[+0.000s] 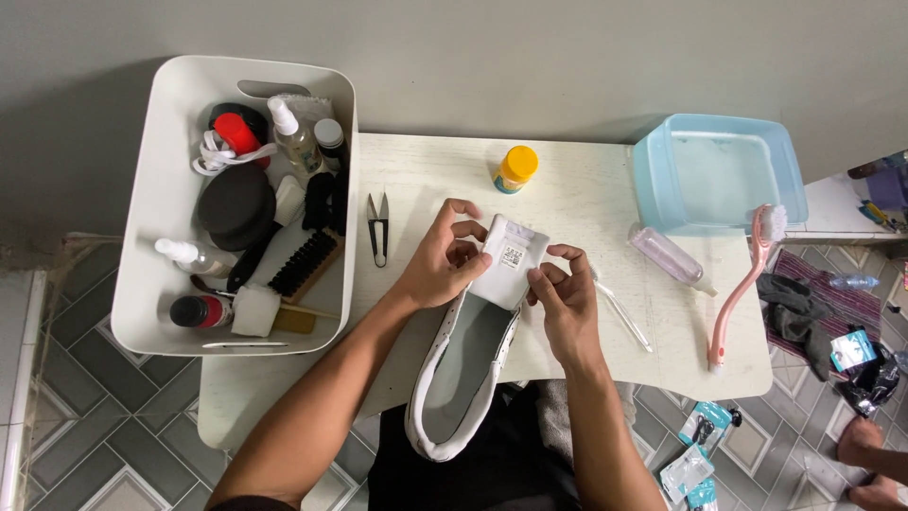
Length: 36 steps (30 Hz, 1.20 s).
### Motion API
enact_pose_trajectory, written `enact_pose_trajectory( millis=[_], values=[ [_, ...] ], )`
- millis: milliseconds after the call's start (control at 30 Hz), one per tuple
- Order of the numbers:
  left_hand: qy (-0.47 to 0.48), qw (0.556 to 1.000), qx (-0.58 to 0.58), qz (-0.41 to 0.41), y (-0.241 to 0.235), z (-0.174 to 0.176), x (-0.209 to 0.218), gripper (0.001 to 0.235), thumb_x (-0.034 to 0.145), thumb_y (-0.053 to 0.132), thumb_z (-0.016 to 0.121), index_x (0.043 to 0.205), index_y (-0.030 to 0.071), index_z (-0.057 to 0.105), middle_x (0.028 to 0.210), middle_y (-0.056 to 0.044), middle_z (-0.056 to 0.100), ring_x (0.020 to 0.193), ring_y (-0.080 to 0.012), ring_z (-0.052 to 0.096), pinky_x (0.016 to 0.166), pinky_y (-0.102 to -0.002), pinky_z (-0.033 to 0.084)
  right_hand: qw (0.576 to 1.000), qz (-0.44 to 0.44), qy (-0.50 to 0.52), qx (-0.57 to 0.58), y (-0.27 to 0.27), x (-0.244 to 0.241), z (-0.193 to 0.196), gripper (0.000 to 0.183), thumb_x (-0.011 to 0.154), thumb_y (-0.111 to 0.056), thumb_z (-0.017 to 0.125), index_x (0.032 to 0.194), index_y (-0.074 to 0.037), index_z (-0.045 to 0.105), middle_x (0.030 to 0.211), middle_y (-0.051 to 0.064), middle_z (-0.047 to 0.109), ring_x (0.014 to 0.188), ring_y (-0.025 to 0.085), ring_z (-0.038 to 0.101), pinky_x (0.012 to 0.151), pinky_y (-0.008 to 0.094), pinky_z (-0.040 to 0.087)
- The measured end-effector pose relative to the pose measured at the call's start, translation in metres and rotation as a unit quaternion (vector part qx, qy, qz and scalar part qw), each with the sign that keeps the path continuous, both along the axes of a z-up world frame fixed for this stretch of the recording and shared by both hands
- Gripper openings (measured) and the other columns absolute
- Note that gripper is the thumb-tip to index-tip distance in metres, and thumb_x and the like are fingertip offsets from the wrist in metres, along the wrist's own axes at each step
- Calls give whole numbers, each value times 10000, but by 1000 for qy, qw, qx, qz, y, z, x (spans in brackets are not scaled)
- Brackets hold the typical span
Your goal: The person cleans the tongue of a white sneaker by spraying a liquid onto it and scrubbing with a small brush. They hold the shoe steady with one hand while applying the cleaner and brushing with the other.
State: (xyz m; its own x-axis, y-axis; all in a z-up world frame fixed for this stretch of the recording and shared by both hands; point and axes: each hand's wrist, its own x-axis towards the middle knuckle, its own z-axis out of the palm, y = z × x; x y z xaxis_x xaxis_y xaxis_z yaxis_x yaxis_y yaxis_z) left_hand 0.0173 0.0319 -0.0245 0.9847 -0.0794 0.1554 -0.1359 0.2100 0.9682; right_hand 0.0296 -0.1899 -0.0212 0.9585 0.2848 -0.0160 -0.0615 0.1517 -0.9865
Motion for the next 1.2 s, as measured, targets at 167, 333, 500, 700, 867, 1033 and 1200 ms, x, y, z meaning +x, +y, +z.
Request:
enact_pose_trajectory(
  millis=[167, 333, 500, 700, 867, 1033, 1200],
  values=[
    [-32, 999, 20, 6, -2, -24, 8, 210, 923, 59, 598, 1070, 102, 455, 927, -132, 642, 586, -135, 582, 507, -246, 428, 999, 4, 26, 27, -2, 2, 0, 340, 996, -15, 606, 1284, -78, 435, 731, 63, 617, 638, 139, 582, 655, 265, 490],
    [-48, 998, 20, 17, -5, -10, 3, 116, 940, 3, 582, 948, 32, 694, 794, -98, 651, 526, -80, 528, 474, -222, 412, 999, -1, 33, 17, 1, -1, 0, 337, 1004, -7, 589, 1287, -85, 425, 735, 52, 613, 641, 137, 585, 640, 258, 489],
    [-47, 998, 51, 11, -4, 6, 1, 254, 935, 34, 569, 1118, -6, 740, 564, -69, 532, 477, -90, 439, 456, -223, 359, 972, -65, -95, -206, -12, -8, 39, 455, 986, -194, 673, 1347, -54, 434, 1060, 146, 730, 866, 204, 638, 769, 291, 500],
    [-23, 998, 29, 41, -9, 10, 1, 245, 925, 12, 581, 1108, -13, 743, 494, -48, 521, 479, -69, 443, 458, -205, 353, 807, -219, -215, -505, -85, 28, 34, 632, 861, -78, 774, 1438, -46, 519, 1375, 240, 537, 1045, 414, 626, 869, 539, 547],
    [-8, 991, 24, 131, -23, 20, -9, 260, 878, -43, 590, 1049, -3, 782, 512, -65, 558, 447, -60, 419, 431, -215, 352, 762, -197, -81, -611, -106, 44, 29, 658, 972, -337, 600, 1565, -89, 455, 1531, 309, 368, 1268, 569, 471, 1092, 627, 358],
    [36, 975, 24, 217, -36, 32, -17, 286, 852, -49, 578, 1037, 0, 791, 434, -12, 446, 450, -46, 363, 430, -204, 285, 794, -186, -62, -575, -112, 47, 19, 501, 1012, -416, 515, 1441, -165, 581, 1538, 262, 400, 1266, 545, 513, 1115, 600, 343],
    [16, 966, 30, 258, -41, 36, -18, 318, 852, -64, 567, 1066, 12, 789, 533, -47, 551, 507, -30, 396, 451, -216, 334, 788, -286, -81, -539, -122, 52, -2, 375, 924, -443, 773, 916, -134, 561, 1340, 82, 496, 1085, 419, 656, 876, 520, 542]
  ],
)
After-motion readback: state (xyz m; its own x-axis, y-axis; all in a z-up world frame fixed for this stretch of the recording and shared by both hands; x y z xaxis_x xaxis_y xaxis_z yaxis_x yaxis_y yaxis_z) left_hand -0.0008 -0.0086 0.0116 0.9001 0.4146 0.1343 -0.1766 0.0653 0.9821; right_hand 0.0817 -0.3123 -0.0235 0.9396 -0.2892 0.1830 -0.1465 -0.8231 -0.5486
